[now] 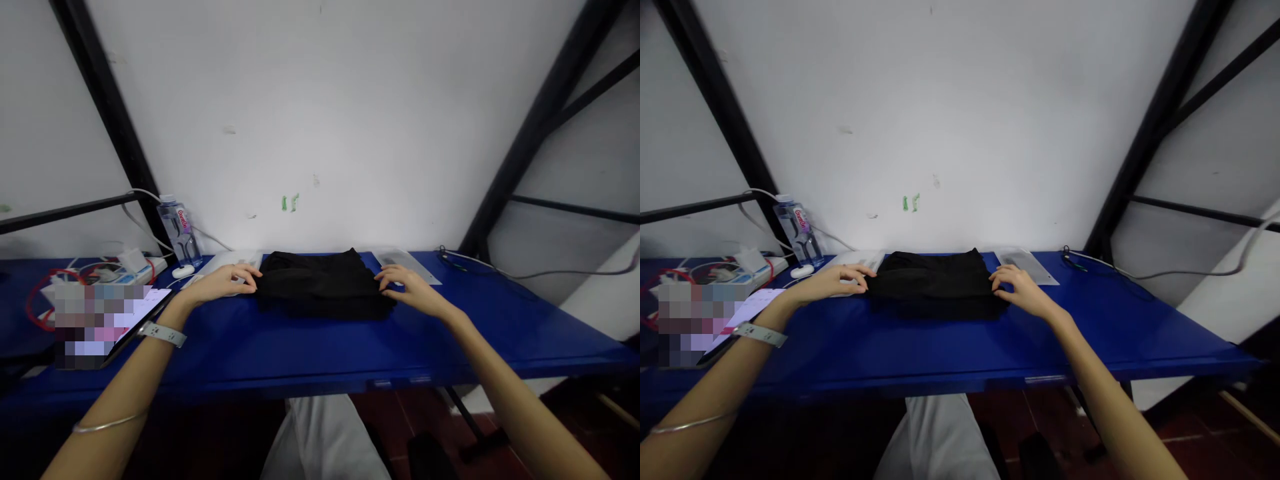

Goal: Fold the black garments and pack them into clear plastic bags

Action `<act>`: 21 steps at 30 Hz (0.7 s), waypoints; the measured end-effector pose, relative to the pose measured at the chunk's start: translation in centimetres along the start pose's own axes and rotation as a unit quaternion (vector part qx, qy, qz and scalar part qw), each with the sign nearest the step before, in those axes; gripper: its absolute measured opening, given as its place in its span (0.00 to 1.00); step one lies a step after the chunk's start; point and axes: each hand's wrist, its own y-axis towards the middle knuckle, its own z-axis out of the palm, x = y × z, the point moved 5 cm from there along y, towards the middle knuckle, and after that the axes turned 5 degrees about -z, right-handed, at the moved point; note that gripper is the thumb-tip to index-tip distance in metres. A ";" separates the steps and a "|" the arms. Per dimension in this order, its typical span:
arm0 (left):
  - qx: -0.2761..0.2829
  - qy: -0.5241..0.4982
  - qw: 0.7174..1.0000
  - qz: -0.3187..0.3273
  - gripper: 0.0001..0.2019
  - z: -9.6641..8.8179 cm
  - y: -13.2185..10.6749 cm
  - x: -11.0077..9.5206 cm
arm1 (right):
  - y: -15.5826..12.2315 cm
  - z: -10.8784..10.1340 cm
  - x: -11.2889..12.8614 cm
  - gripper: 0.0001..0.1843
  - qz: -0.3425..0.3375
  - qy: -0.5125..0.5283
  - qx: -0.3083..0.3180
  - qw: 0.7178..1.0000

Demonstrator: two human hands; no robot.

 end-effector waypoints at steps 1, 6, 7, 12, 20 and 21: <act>0.004 0.007 1.000 -0.001 0.16 0.4 -0.1 0.1 | -0.2 0.6 0.0 0.07 0.004 -0.006 0.000 1.000; -0.018 0.029 0.999 -0.005 0.19 1.1 -1.1 0.0 | -0.9 2.1 -0.2 0.05 0.002 -0.017 -0.025 1.000; -0.014 0.029 0.999 -0.005 0.18 1.3 -1.4 0.0 | -1.1 2.1 -0.1 0.05 -0.001 -0.014 -0.024 1.000; -0.094 -0.016 0.995 -0.034 0.21 1.5 -1.5 1.3 | -1.6 1.1 1.1 0.06 -0.012 0.028 -0.063 0.998; -0.169 0.166 0.945 -0.225 0.24 1.9 1.8 3.6 | 4.5 4.7 6.1 0.18 -0.032 0.035 -0.101 0.994; -0.164 0.164 0.944 -0.233 0.22 2.0 1.9 3.5 | 5.6 6.0 6.4 0.21 -0.024 0.021 -0.075 0.997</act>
